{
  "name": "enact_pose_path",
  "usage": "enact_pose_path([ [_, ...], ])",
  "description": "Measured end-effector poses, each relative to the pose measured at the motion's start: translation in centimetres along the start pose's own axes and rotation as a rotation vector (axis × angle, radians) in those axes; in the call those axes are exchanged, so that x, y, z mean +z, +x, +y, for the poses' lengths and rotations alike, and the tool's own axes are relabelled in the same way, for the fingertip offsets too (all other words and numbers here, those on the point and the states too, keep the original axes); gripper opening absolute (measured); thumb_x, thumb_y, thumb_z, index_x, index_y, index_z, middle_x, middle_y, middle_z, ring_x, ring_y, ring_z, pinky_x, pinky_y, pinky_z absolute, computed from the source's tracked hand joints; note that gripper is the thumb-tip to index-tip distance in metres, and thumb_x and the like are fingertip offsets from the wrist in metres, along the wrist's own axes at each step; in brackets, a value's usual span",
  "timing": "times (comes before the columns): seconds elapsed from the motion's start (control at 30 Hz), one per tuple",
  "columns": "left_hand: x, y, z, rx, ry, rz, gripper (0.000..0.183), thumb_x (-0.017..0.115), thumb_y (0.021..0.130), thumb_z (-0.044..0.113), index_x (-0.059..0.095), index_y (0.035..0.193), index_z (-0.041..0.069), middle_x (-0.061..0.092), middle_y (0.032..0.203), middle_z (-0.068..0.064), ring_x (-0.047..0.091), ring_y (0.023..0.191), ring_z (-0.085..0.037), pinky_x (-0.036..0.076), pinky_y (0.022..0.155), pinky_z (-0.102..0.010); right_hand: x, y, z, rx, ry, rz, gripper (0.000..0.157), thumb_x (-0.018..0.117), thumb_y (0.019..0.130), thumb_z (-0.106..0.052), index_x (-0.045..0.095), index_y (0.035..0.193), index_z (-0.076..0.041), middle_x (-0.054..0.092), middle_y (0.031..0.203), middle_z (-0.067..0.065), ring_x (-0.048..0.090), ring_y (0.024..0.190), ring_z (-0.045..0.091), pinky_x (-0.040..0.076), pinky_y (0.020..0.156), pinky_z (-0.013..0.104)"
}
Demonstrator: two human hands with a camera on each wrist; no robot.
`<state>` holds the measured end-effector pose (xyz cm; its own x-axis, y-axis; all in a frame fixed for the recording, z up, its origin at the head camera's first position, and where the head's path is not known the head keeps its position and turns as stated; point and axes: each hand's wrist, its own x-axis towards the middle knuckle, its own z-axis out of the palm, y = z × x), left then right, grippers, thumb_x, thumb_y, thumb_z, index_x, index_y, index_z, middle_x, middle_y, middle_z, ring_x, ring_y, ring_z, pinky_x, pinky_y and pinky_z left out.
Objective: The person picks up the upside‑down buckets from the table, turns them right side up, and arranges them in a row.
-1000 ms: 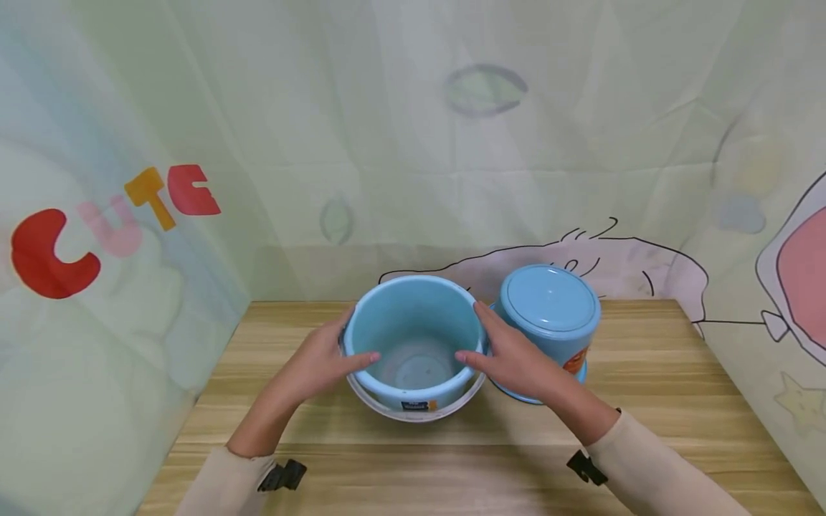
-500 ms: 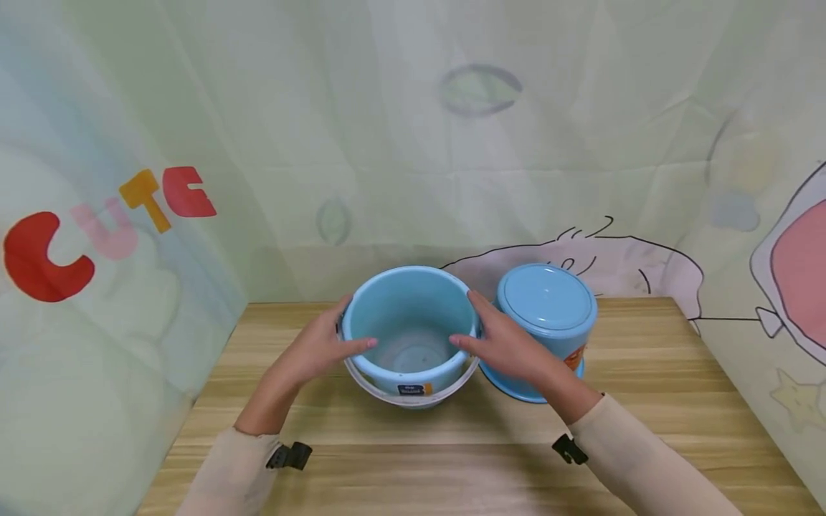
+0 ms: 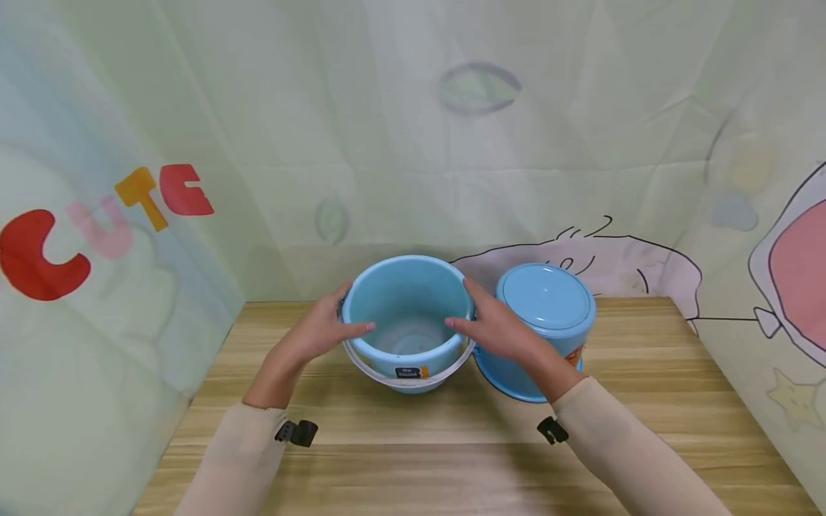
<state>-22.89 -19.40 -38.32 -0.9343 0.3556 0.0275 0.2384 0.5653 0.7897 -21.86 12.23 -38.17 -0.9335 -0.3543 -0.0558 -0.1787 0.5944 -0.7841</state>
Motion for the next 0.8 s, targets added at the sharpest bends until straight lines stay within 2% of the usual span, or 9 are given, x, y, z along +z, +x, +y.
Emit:
enact_pose_path([
  [0.33, -0.6, 1.2, -0.5, -0.014, -0.025, 0.003, 0.087, 0.078, 0.093, 0.022, 0.028, 0.160, -0.003, 0.052, 0.148, -0.030, 0.061, 0.124, -0.045, 0.055, 0.100, -0.055, -0.3, 1.7, 0.1, -0.029, 0.031, 0.000, 0.085, 0.067, 0.101, -0.030, 0.014, 0.167, -0.016, 0.041, 0.161, 0.015, 0.048, 0.143, 0.038, 0.044, 0.112, 0.061],
  [0.57, -1.0, 2.0, -0.5, -0.027, -0.033, -0.005, 0.090, 0.077, 0.095, 0.022, 0.022, 0.162, -0.002, 0.050, 0.150, -0.030, 0.060, 0.127, -0.044, 0.053, 0.103, -0.056, -0.6, 2.7, 0.1, -0.050, 0.025, -0.008, 0.084, 0.065, 0.102, -0.028, 0.014, 0.166, -0.011, 0.042, 0.161, 0.019, 0.046, 0.145, 0.039, 0.042, 0.115, 0.059],
  [0.8, -1.2, 2.7, -0.9, -0.038, -0.035, -0.006, 0.090, 0.076, 0.095, 0.019, 0.020, 0.162, -0.003, 0.048, 0.152, -0.031, 0.058, 0.130, -0.045, 0.051, 0.105, -0.057, -0.8, 3.3, -0.1, -0.024, 0.031, -0.005, 0.083, 0.066, 0.102, -0.030, 0.016, 0.166, -0.013, 0.045, 0.159, 0.017, 0.047, 0.144, 0.038, 0.042, 0.115, 0.058],
])
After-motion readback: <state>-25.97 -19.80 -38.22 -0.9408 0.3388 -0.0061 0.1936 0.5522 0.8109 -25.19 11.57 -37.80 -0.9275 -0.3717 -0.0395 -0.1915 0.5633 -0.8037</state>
